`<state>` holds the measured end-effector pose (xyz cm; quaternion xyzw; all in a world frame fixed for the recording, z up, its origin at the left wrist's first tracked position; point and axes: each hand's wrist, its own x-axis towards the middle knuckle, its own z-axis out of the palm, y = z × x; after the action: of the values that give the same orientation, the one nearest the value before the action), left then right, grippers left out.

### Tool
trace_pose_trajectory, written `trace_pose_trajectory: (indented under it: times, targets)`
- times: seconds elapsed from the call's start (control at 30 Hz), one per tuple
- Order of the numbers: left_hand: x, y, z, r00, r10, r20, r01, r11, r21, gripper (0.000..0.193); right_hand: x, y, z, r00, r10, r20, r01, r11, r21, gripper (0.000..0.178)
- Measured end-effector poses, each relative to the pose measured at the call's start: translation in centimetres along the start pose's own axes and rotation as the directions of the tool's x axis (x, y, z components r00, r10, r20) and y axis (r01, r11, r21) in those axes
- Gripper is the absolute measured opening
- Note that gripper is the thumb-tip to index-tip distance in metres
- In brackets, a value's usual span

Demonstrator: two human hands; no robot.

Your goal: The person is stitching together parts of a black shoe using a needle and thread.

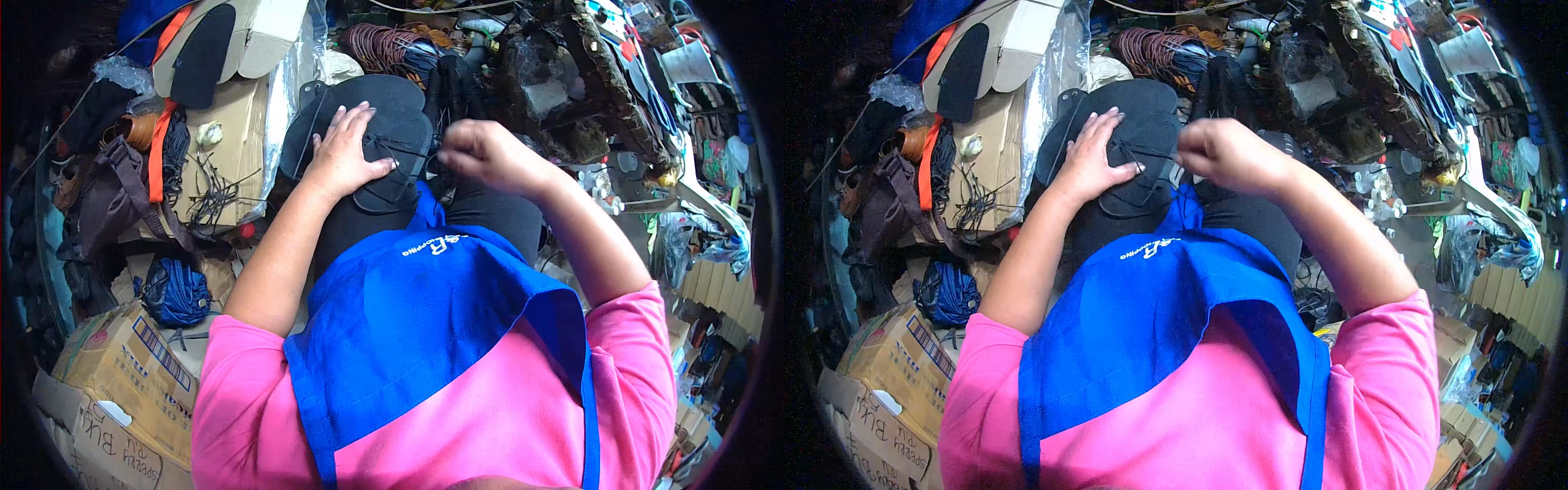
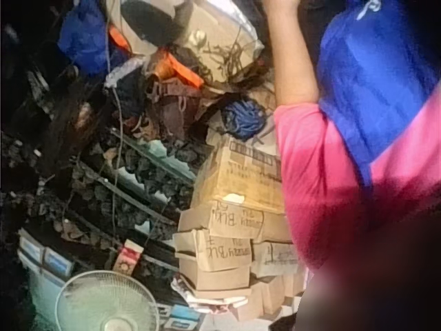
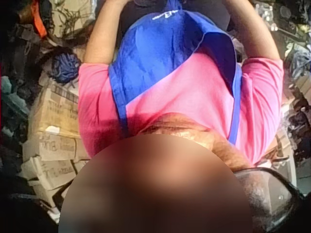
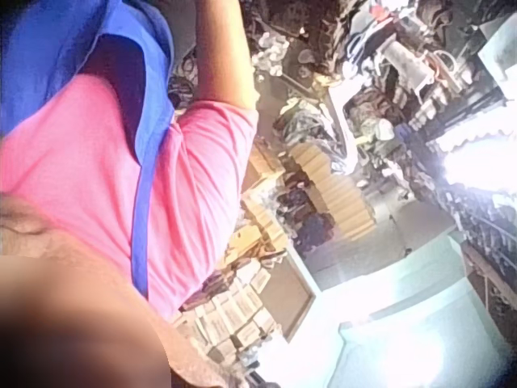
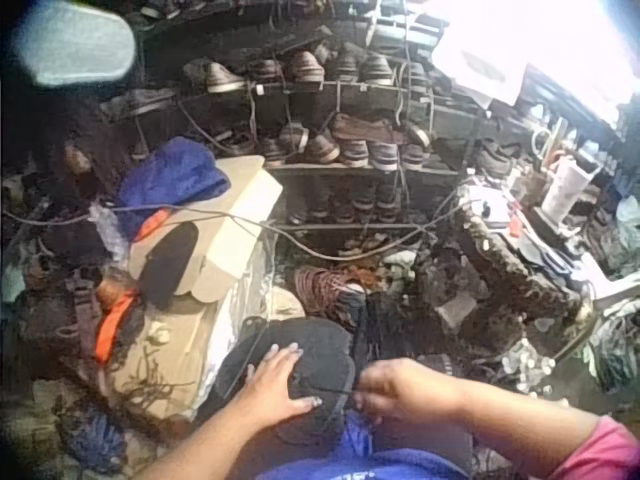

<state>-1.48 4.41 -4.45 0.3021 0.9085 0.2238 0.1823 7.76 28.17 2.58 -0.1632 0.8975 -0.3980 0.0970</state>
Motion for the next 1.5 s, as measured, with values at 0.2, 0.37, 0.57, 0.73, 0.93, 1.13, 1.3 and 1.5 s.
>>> trace_pose_trajectory:
  times: [0.2, 0.37, 0.57, 0.73, 0.93, 1.13, 1.3, 1.5]
  targets:
    - [0.2, 0.4, 0.6, 1.000, 0.009, 0.010, -0.009, 1.000, 0.010, 0.094, 5.1, 0.5, 5.5, 0.943, 0.304, -0.138, 0.103, 0.126, 0.987, 0.018]
    - [0.1, -0.2, 0.4, 0.999, 0.032, 0.022, -0.033, 0.999, 0.008, 0.093, 3.7, -0.4, 5.1, 0.879, 0.445, -0.171, 0.027, 0.311, 0.950, 0.013]
    - [0.1, -0.7, 0.1, 0.999, 0.002, 0.039, -0.003, 1.000, 0.012, 0.092, -1.2, -1.6, -0.1, 0.749, 0.601, -0.278, 0.006, 0.413, 0.910, 0.020]
    - [0.2, -0.7, -0.1, 0.999, -0.007, 0.043, 0.007, 1.000, 0.004, 0.092, -6.3, -1.9, -4.7, 0.739, 0.581, -0.342, 0.166, 0.335, 0.927, 0.023]
    - [0.3, -0.4, -0.1, 0.999, -0.003, 0.043, 0.003, 1.000, -0.003, 0.090, -11.6, -2.5, -7.7, 0.726, 0.561, -0.397, 0.250, 0.322, 0.913, 0.024]
    - [0.2, -0.3, -0.1, 0.999, -0.018, 0.049, 0.016, 0.999, 0.029, 0.090, -15.8, -2.1, -8.4, 0.661, 0.620, -0.423, 0.316, 0.282, 0.906, 0.024]
    - [-0.1, -0.2, 0.0, 0.999, 0.029, -0.042, -0.028, 0.999, 0.031, 0.091, -21.2, 2.6, -5.8, 0.583, 0.742, -0.332, -0.082, 0.460, 0.884, 0.021]
    - [-1.9, 0.2, 0.6, 0.879, 0.314, -0.358, -0.278, 0.949, 0.148, 0.073, -24.9, 8.2, -3.1, 0.313, 0.878, -0.361, -0.937, 0.347, 0.030, 0.039]
